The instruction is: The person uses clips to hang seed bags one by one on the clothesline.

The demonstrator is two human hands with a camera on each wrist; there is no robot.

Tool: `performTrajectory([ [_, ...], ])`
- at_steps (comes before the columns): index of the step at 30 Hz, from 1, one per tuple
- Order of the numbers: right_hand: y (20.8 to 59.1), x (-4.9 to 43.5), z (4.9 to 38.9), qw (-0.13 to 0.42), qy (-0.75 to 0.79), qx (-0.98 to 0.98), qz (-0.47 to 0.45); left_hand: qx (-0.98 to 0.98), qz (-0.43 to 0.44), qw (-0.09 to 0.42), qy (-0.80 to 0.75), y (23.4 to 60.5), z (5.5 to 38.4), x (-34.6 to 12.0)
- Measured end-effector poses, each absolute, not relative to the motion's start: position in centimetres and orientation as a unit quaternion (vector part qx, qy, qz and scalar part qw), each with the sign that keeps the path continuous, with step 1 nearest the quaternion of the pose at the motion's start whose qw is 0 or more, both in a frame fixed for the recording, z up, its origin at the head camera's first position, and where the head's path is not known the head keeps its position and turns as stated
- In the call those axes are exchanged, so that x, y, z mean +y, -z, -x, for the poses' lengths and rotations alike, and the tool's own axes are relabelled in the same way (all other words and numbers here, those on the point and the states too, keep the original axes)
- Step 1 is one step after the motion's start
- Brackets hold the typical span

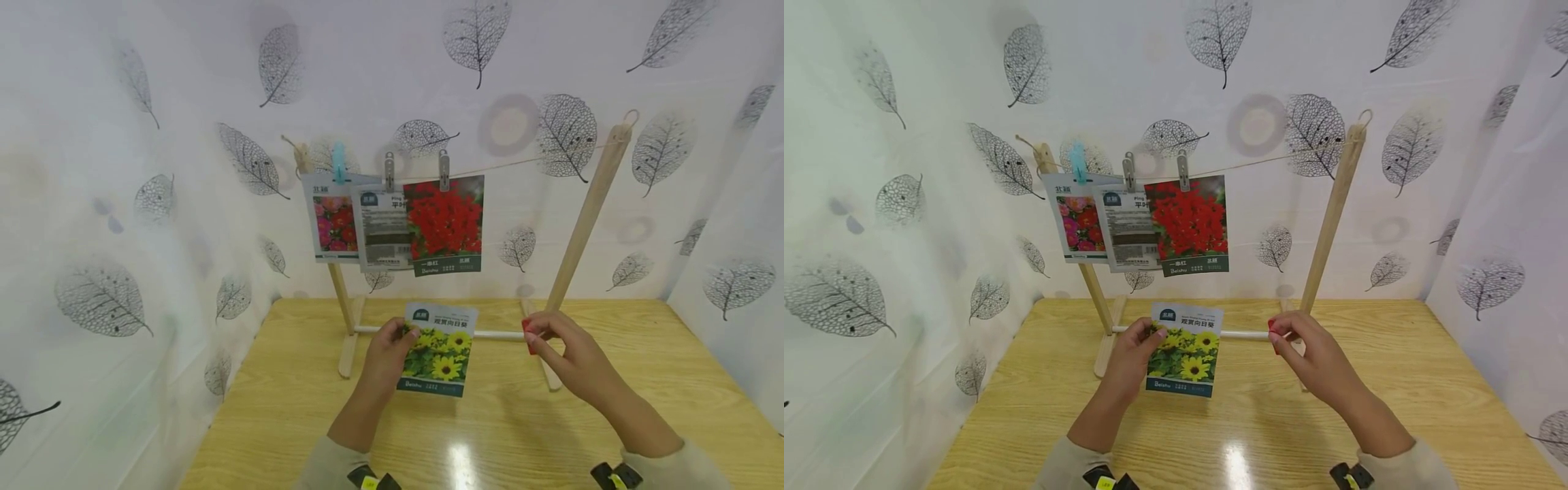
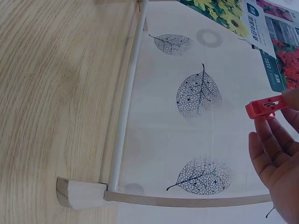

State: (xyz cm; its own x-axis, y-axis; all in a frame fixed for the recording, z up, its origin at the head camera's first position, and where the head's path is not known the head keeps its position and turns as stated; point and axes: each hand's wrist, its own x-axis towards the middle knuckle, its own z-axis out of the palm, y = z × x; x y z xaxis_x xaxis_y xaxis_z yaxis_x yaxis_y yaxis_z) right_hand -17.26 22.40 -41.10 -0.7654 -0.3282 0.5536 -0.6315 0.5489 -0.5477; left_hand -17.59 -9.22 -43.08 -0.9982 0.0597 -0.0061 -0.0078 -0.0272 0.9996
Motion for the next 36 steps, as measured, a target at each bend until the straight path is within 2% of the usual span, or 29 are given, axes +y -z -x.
performTrajectory([
  [36,38.3,21.8,18.5,0.213,-0.377,-0.844,-0.317,0.690,-0.039,0.013,-0.722,42.0,17.6,-7.6],
])
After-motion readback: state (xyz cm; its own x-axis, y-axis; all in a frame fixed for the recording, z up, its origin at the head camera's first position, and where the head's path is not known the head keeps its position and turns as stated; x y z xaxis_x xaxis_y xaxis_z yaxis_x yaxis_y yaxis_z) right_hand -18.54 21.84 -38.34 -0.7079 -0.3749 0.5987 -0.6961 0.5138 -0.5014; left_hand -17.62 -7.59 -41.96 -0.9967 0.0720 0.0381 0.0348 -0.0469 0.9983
